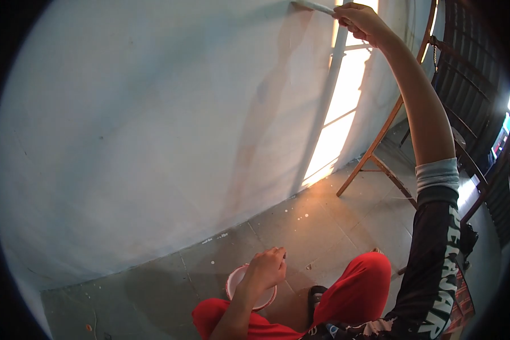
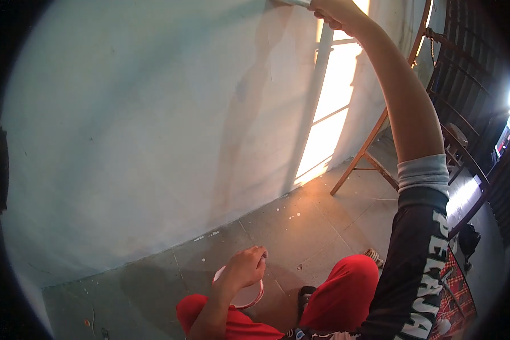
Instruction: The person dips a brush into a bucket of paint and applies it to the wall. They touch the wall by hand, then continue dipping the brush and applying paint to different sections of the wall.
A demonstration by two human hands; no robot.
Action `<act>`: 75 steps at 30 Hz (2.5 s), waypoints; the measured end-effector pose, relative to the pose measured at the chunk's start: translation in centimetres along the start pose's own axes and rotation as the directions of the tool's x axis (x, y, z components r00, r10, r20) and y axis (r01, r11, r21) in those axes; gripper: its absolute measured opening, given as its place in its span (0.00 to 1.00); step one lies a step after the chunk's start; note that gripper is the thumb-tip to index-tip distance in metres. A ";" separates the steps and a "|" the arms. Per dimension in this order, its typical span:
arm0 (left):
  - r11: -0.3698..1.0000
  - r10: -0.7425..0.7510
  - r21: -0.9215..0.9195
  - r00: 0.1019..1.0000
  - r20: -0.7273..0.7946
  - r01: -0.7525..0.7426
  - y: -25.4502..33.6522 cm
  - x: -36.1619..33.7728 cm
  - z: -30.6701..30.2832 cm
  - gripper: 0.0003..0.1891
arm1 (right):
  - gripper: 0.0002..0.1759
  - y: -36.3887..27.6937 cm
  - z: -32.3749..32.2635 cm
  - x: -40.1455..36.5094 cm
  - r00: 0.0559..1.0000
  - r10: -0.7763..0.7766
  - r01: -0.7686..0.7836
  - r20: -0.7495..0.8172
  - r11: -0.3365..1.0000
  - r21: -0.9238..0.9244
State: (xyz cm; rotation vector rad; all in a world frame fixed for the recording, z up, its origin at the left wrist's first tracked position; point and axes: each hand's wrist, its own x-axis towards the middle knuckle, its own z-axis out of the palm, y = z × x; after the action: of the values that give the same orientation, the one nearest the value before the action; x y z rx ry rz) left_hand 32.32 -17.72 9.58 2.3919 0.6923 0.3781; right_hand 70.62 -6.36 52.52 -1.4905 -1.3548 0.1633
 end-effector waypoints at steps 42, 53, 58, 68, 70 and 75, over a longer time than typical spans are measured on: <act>0.996 -0.061 -0.069 0.997 -0.050 0.058 -2.0 -0.4 -0.5 0.08 | 0.12 11.5 13.1 -10.0 0.975 -0.117 0.063 -0.190 0.961 -0.269; 0.998 -0.069 -0.013 0.997 -0.015 0.069 -2.1 -0.1 0.1 0.08 | 0.08 17.0 8.8 -15.6 0.907 0.402 -0.385 0.126 0.913 -0.135; 0.996 -0.080 0.035 0.997 0.001 0.080 -2.5 0.1 1.5 0.08 | 0.08 12.2 2.2 -7.4 0.955 0.276 -0.245 0.112 0.941 -0.232; 0.990 -0.126 0.069 0.990 0.066 0.121 -3.1 0.8 2.3 0.10 | 0.08 9.8 -4.2 3.7 0.865 -0.487 0.391 -0.119 0.804 -0.447; 0.988 -0.145 0.057 0.986 0.076 0.141 -2.4 0.8 1.5 0.09 | 0.12 9.7 -0.9 0.6 0.953 -0.189 0.218 -0.237 0.971 0.103; 0.989 -0.137 0.052 0.990 0.043 0.135 -2.9 0.3 1.5 0.09 | 0.28 20.8 10.5 -10.7 0.971 -0.097 0.025 -0.217 0.950 -0.311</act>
State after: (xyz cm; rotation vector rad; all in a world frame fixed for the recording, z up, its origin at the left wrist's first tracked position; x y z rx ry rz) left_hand 32.09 -16.35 6.64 2.3750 0.8473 0.2496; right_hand 72.99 -4.23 27.05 -1.6628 -1.2755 -0.2657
